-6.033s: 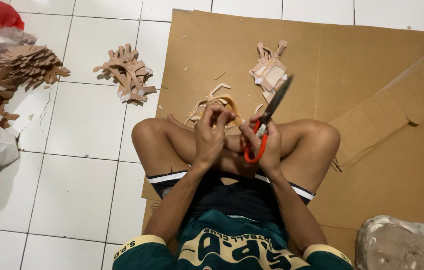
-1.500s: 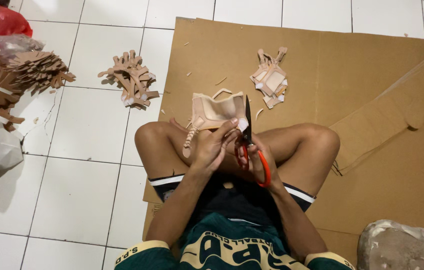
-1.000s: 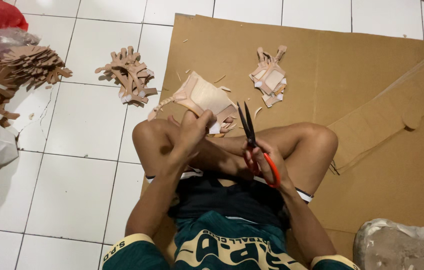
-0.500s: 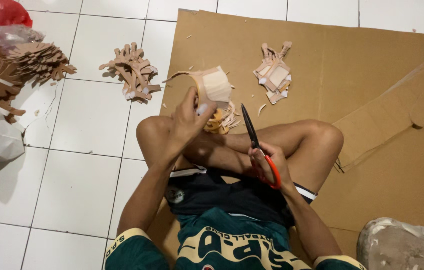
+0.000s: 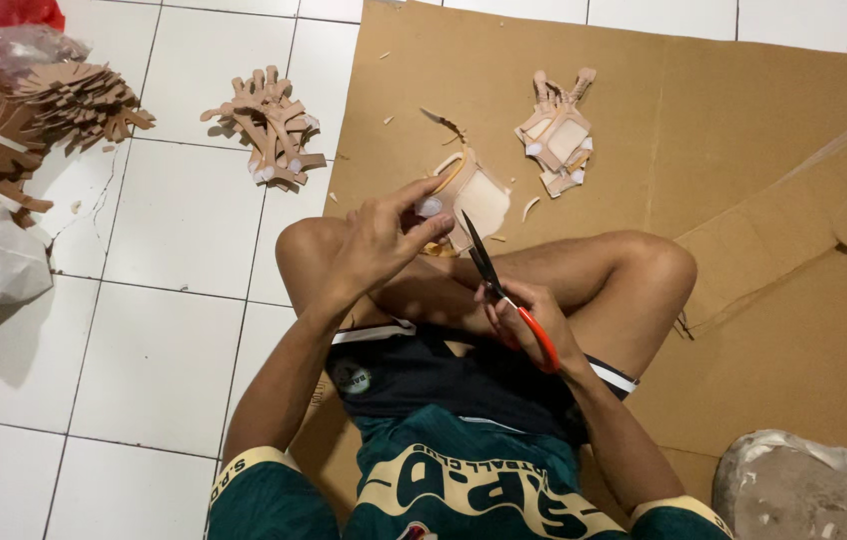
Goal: The person sits on the floor and uses scissors to trim the edges of small leather pieces. They repeatedly pick up a piece, cut along its outline, and place the finished piece aside on the floor.
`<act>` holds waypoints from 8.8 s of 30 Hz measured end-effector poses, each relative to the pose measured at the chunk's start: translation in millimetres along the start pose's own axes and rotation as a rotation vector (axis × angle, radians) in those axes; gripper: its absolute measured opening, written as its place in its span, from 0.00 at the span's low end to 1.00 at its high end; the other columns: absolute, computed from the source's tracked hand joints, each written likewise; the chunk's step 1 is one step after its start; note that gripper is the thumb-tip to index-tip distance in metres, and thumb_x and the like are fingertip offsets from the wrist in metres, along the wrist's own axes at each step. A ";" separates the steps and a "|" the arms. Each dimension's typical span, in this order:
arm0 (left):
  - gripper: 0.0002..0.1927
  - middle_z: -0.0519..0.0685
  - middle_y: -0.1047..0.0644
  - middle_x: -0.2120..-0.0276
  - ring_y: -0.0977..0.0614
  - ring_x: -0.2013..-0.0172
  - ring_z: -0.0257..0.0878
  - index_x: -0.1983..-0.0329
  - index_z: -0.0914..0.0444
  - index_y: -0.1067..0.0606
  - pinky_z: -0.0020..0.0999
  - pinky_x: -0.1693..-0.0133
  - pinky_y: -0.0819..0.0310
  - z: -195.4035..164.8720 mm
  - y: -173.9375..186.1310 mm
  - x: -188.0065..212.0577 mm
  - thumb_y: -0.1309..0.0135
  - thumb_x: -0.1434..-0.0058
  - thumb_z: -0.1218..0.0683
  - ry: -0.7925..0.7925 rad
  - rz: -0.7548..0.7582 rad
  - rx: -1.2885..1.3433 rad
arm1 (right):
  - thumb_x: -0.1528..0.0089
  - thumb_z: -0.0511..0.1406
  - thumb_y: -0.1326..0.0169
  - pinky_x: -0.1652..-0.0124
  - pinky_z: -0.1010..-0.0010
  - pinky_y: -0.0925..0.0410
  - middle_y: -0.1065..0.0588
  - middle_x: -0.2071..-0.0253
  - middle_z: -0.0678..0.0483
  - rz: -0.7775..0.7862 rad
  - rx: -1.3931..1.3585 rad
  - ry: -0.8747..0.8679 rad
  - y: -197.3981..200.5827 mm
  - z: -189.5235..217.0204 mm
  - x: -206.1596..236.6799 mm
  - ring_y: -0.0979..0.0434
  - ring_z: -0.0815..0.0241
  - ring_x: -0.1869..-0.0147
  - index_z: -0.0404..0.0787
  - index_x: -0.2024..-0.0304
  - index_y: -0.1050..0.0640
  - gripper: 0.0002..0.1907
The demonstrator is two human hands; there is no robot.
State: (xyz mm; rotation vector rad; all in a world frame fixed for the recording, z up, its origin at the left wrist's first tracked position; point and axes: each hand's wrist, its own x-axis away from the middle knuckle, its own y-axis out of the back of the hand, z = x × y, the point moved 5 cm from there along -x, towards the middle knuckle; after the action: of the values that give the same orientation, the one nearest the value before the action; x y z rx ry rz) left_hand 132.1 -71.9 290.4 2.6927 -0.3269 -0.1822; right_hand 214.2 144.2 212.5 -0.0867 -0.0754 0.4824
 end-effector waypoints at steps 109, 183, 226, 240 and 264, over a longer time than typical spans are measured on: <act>0.15 0.54 0.20 0.57 0.16 0.59 0.39 0.46 0.69 0.27 0.31 0.56 0.15 39.0 -38.2 21.9 0.41 0.34 0.63 0.082 -0.298 1.115 | 0.31 0.50 0.49 0.84 0.80 0.46 0.35 0.82 0.60 -0.155 -0.124 -0.031 -24.7 -10.7 2.1 0.40 0.72 0.85 0.34 0.59 0.26 0.24; 0.26 0.41 0.40 0.85 0.38 0.82 0.31 0.49 0.65 0.28 0.34 0.78 0.44 -24.2 30.1 7.3 0.29 0.45 0.52 -0.145 0.098 -0.138 | 0.33 0.47 0.49 0.77 0.81 0.44 0.32 0.78 0.63 0.032 0.168 -0.066 0.4 22.8 14.0 0.39 0.75 0.78 0.35 0.56 0.21 0.21; 0.08 0.51 0.21 0.57 0.16 0.55 0.36 0.51 0.69 0.27 0.36 0.53 0.13 18.5 -11.8 41.1 0.45 0.32 0.63 -0.035 -0.032 0.865 | 0.32 0.51 0.44 0.78 0.82 0.47 0.35 0.79 0.64 -0.080 0.077 0.017 -19.9 7.7 11.2 0.40 0.76 0.78 0.36 0.63 0.23 0.23; 0.14 0.53 0.25 0.45 0.24 0.37 0.52 0.54 0.61 0.22 0.59 0.33 0.33 -28.5 8.1 71.2 0.36 0.40 0.67 -0.931 -0.259 -0.331 | 0.36 0.26 0.37 0.56 0.78 0.31 0.22 0.58 0.51 -0.431 0.204 0.297 11.9 44.5 6.0 0.26 0.68 0.58 0.35 0.54 0.28 0.13; 0.12 0.51 0.23 0.54 0.19 0.51 0.36 0.47 0.68 0.31 0.29 0.49 0.21 24.4 -39.6 46.8 0.45 0.29 0.60 -0.136 -0.321 0.643 | 0.34 0.28 0.37 0.62 0.80 0.31 0.25 0.62 0.55 -0.586 0.061 0.302 14.2 39.9 -19.1 0.26 0.70 0.62 0.36 0.51 0.30 0.14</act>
State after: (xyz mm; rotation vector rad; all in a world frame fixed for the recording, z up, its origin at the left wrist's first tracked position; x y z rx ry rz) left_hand 180.9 -58.3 248.0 3.3693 0.0269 -0.4164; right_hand 187.1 150.5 249.7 -0.0726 0.2072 -0.1174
